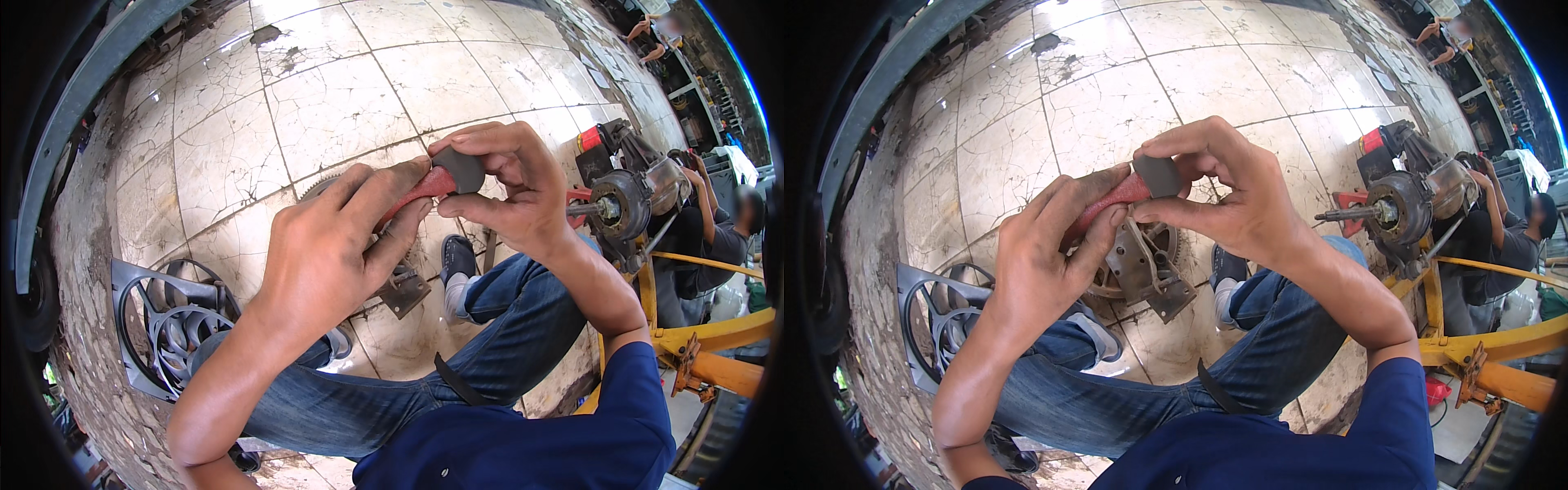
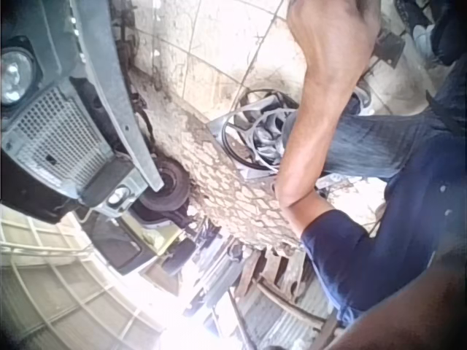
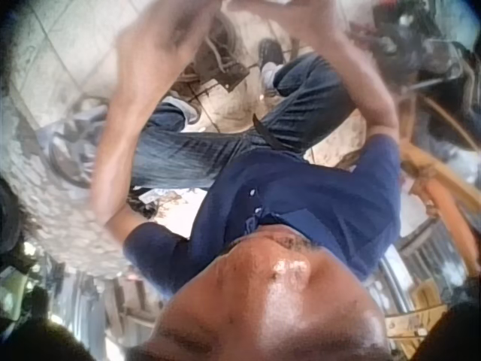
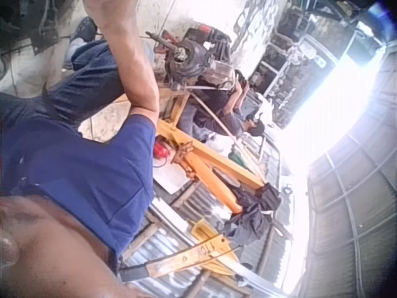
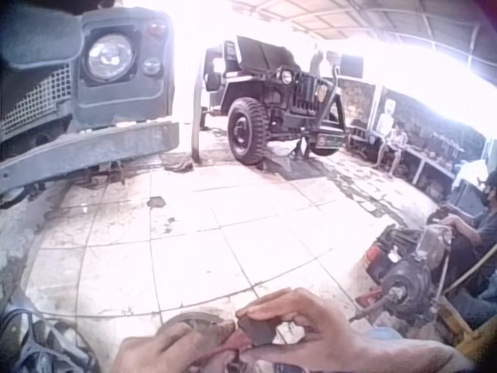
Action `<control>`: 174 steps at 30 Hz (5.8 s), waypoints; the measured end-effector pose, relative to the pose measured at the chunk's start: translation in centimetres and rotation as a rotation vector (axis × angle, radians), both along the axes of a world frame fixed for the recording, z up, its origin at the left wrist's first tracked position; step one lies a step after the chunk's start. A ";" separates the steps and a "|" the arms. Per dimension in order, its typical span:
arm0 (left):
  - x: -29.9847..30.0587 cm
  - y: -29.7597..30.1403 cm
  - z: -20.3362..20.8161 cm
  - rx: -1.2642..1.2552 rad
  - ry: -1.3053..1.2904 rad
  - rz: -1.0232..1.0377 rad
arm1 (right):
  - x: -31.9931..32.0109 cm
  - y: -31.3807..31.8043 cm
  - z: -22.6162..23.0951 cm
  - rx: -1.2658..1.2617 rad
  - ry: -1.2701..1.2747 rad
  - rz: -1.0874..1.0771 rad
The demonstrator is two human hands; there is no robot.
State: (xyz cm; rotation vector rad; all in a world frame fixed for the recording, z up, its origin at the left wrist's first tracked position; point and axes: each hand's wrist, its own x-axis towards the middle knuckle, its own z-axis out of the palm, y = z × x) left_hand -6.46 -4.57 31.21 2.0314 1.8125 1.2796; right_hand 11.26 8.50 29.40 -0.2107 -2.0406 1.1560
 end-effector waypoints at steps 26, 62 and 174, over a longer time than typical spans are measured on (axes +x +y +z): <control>-0.3 0.3 -0.8 -0.045 -0.052 -0.013 | 0.4 0.4 1.5 -0.131 -0.273 0.058; -2.8 0.7 0.0 -0.799 -0.572 -0.300 | 0.2 0.7 1.4 0.211 -0.357 0.048; -1.8 0.4 -0.3 -0.482 -0.028 -0.177 | 1.0 1.6 1.3 -0.138 -0.423 0.113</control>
